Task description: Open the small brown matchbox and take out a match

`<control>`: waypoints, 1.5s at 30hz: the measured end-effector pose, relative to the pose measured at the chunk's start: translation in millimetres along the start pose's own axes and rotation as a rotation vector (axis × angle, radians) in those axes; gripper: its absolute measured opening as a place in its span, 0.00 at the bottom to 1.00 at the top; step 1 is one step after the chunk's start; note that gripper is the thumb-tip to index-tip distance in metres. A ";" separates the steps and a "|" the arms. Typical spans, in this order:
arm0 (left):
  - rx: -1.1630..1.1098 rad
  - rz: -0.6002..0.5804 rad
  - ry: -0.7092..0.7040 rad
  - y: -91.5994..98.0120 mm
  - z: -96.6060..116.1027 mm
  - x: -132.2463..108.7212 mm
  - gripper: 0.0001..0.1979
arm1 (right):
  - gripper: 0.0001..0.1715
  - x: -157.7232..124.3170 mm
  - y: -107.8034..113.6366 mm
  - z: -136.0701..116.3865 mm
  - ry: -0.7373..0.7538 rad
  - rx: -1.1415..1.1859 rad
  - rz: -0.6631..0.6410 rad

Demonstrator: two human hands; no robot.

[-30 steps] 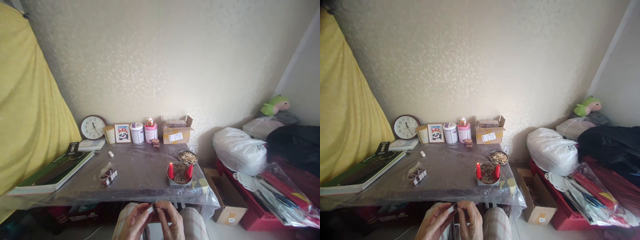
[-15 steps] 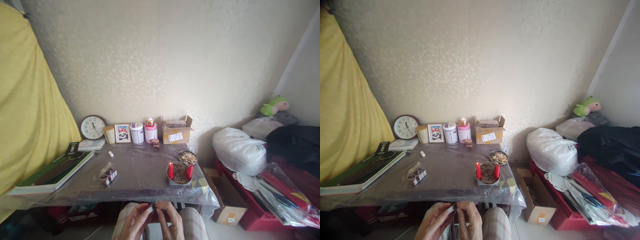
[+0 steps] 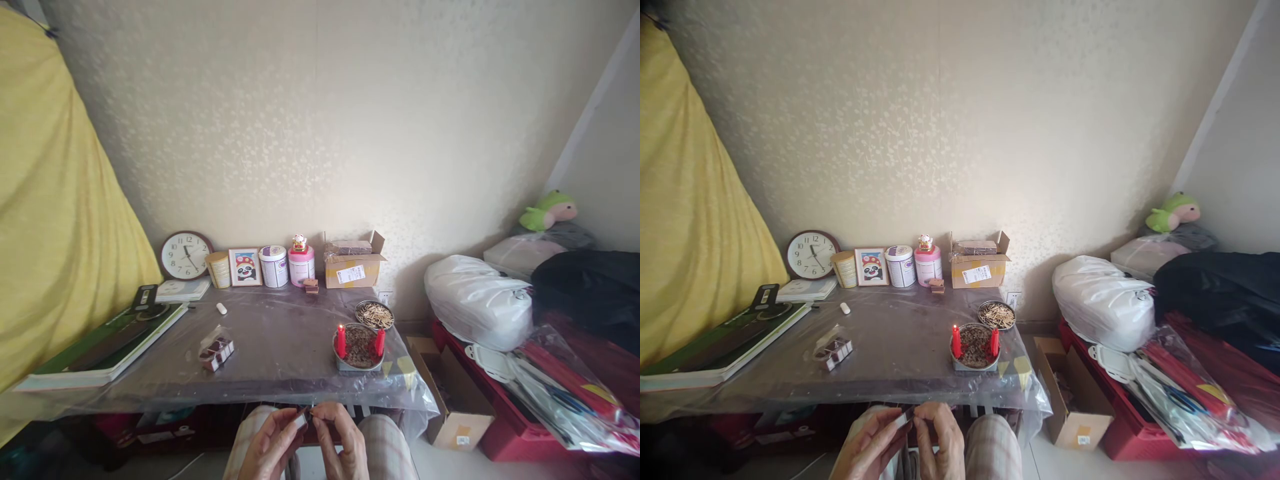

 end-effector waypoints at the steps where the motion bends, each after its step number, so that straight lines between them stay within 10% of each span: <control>1: 0.000 -0.002 -0.005 0.2 0.2 0.0 0.14 | 0.06 -1.1 0.4 1.4 -0.001 0.002 0.017; 45: 0.076 -0.035 0.001 3.2 -6.2 5.8 0.13 | 0.07 -10.6 -6.3 16.2 -0.054 0.090 0.044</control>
Point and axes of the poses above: each hand's wrist, its own x-axis towards the middle knuckle, its own y-axis out of the back of the hand, z = x × y, the point moved 8 cm from there along x, towards the middle knuckle, and after that the axes turned 15 degrees about y, right-handed, at the moved point
